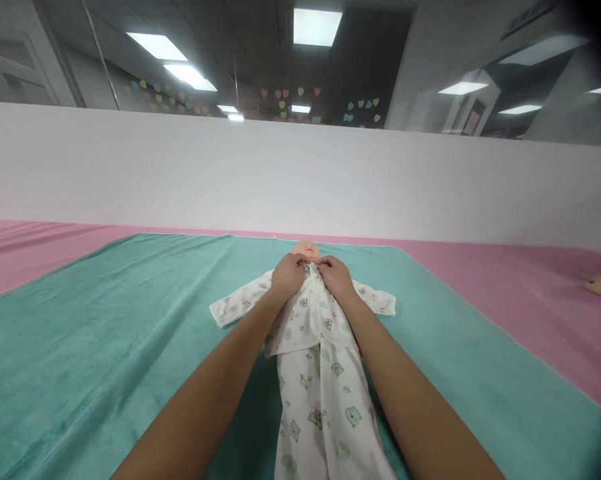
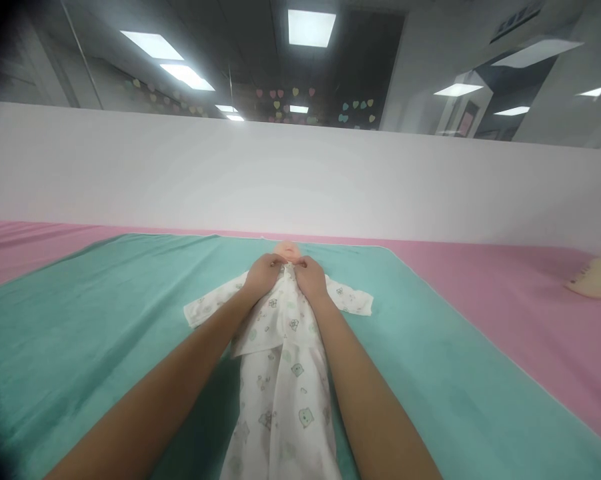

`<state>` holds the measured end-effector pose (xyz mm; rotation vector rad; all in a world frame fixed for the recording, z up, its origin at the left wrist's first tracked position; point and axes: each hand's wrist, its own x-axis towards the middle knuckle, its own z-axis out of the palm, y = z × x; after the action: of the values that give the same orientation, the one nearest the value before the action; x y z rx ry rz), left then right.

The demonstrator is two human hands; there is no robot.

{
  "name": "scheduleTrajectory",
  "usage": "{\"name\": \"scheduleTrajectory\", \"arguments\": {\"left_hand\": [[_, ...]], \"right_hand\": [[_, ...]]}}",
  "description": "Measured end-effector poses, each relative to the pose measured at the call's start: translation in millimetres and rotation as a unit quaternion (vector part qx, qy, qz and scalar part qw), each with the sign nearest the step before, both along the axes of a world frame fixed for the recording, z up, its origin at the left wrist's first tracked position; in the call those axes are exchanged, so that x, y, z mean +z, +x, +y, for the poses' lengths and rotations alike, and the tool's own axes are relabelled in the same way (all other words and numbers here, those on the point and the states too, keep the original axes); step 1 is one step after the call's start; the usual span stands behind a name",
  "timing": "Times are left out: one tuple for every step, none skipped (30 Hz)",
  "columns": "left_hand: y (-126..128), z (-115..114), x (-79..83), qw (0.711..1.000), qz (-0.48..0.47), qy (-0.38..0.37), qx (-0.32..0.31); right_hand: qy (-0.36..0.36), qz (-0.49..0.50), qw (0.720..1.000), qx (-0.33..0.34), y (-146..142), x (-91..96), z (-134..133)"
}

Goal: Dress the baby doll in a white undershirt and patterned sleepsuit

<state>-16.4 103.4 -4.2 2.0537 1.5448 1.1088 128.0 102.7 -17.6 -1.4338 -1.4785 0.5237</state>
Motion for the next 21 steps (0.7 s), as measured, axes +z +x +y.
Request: {"name": "scheduleTrajectory", "arguments": {"left_hand": [[-0.1,0.2,-0.3,1.0,0.0,0.001,-0.001],[-0.2,0.4,-0.5,1.0,0.0,0.001,-0.001],[-0.2,0.6,-0.8,1.0,0.001,0.003,0.0],[-0.1,0.8,-1.1,1.0,0.002,0.005,0.001],[-0.1,1.0,-1.3,1.0,0.003,0.007,0.002],[0.0,1.1,-1.6,1.0,0.002,0.01,0.002],[0.0,1.3,-1.8,1.0,0.001,0.012,0.001],[0.1,1.4,-1.9,1.0,0.0,0.014,0.0],[0.1,1.5,-2.0,1.0,-0.002,0.013,-0.001],[0.1,1.6,-2.1,1.0,-0.002,0.012,0.0],[0.1,1.7,-2.2,1.0,-0.001,0.008,0.002],[0.1,1.8,-2.2,1.0,0.001,0.005,0.005],[0.1,2.0,-2.2,1.0,0.004,0.003,0.007],[0.1,2.1,-2.2,1.0,0.006,0.002,0.008],[0.1,2.3,-2.2,1.0,0.007,0.002,0.008],[0.1,2.4,-2.3,1.0,0.008,0.001,0.008],[0.0,2.4,-2.3,1.0,0.009,-0.001,0.008],[0.0,2.5,-2.4,1.0,0.008,-0.003,0.008],[0.0,2.5,-2.6,1.0,0.008,-0.005,0.009],[-0.1,2.6,-2.9,1.0,0.008,-0.008,0.011],[-0.1,2.8,-3.1,1.0,0.008,-0.008,0.011]], "right_hand": [[0.0,0.0,1.0,0.001,0.1,-0.1,-0.1],[0.003,0.0,1.0,0.002,0.2,-0.4,0.0],[0.005,-0.001,1.0,0.001,0.3,-0.7,0.1],[0.008,-0.001,1.0,0.0,0.4,-1.1,0.3],[0.01,0.0,1.0,0.001,0.6,-1.6,0.6],[0.01,0.002,1.0,0.0,0.7,-2.1,0.9],[0.009,0.004,1.0,0.0,0.9,-2.6,1.3],[0.008,0.007,1.0,0.001,1.1,-3.2,1.8],[0.008,0.011,1.0,0.003,1.3,-3.7,2.3],[0.007,0.014,1.0,0.003,1.5,-4.2,2.8],[0.007,0.017,1.0,0.004,1.7,-4.6,3.4],[0.007,0.019,1.0,0.003,1.8,-4.9,3.9],[0.007,0.021,1.0,0.003,1.9,-5.1,4.3],[0.007,0.021,1.0,0.003,1.9,-5.2,4.5],[0.006,0.021,1.0,0.002,2.0,-5.1,4.6],[0.005,0.022,1.0,0.002,1.9,-4.9,4.5],[0.004,0.022,1.0,0.001,1.9,-4.5,4.2],[0.003,0.023,1.0,0.001,1.8,-4.1,3.9],[0.001,0.023,1.0,0.001,1.7,-3.7,3.4],[0.001,0.022,1.0,0.001,1.7,-3.2,3.0],[0.001,0.021,1.0,0.0,1.6,-2.9,2.5]]}}
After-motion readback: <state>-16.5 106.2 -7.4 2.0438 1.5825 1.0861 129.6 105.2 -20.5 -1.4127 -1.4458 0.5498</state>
